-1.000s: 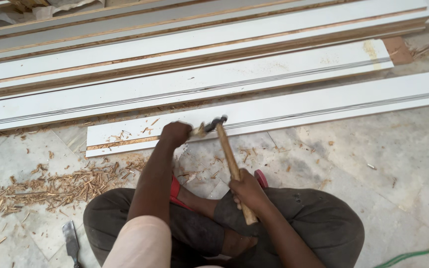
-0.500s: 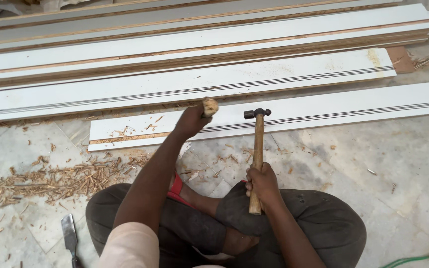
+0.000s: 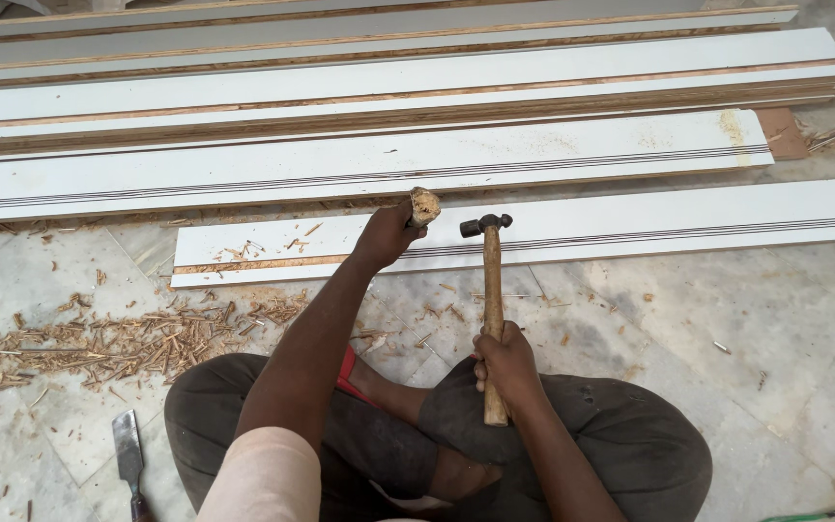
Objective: The person sits on the floor and uses a hammer and chisel to carve a groove into a white wooden plank. They repeatedly strike the chisel to remove wood and occasionally scrape away debris with the chisel blade.
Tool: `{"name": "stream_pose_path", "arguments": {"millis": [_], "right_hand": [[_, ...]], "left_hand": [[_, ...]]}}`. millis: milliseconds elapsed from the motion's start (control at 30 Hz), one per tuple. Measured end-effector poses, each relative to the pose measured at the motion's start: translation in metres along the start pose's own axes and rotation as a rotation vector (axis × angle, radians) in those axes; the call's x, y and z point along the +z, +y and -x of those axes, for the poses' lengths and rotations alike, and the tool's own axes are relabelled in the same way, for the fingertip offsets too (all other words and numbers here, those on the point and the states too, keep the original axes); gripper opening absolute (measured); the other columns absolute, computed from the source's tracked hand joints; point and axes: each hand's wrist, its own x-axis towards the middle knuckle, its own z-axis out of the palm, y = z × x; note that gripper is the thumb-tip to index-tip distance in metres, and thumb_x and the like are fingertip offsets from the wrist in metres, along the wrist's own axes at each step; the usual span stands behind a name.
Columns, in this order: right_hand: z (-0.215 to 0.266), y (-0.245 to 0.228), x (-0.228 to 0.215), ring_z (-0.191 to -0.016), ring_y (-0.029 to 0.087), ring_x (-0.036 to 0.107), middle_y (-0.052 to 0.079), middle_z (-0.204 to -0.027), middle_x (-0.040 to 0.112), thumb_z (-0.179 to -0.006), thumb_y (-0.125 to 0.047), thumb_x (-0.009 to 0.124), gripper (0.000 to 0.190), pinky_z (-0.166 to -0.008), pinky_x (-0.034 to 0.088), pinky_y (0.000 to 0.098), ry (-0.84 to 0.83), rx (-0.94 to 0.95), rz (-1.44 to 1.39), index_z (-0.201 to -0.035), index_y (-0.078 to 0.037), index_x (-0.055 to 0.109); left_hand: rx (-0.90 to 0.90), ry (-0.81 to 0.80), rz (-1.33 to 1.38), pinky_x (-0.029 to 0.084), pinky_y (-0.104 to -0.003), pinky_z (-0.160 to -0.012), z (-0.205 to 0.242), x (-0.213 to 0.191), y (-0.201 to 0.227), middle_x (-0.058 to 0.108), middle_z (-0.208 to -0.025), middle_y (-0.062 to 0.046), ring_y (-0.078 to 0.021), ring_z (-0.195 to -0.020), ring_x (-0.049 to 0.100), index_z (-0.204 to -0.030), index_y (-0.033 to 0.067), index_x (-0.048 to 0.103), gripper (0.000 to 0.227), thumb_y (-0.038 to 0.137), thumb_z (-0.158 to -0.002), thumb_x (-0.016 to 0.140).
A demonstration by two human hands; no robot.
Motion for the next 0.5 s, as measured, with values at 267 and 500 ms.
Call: {"name": "stream_pose_path", "arguments": {"millis": [267, 500], "right_hand": [[0.000, 0.000, 0.001, -0.047, 0.015, 0.051, 0.008, -0.073, 0.055, -0.088, -0.013, 0.062, 0.021, -0.040, 0.046, 0.0334, -0.003, -0.007, 0.029, -0.100, -0.001, 0.049], [0.011, -0.008, 0.003, -0.048, 0.013, 0.051, 0.006, -0.072, 0.055, -0.090, -0.014, 0.062, 0.021, -0.041, 0.046, 0.0323, -0.003, -0.063, 0.059, -0.102, -0.001, 0.050]], "left_hand": [[-0.003, -0.006, 0.074, 0.055, -0.043, -0.078, 0.000, -0.003, 0.003, 0.076, -0.092, -0.015, -0.0303, -0.084, 0.073, -0.111, 0.0032, 0.069, 0.030, 0.021, -0.088, 0.077], [0.013, 0.003, 0.086, 0.054, -0.042, -0.080, -0.003, -0.003, -0.001, 0.077, -0.094, -0.014, -0.0282, -0.088, 0.073, -0.108, 0.0036, 0.070, 0.027, 0.020, -0.089, 0.078]]}}
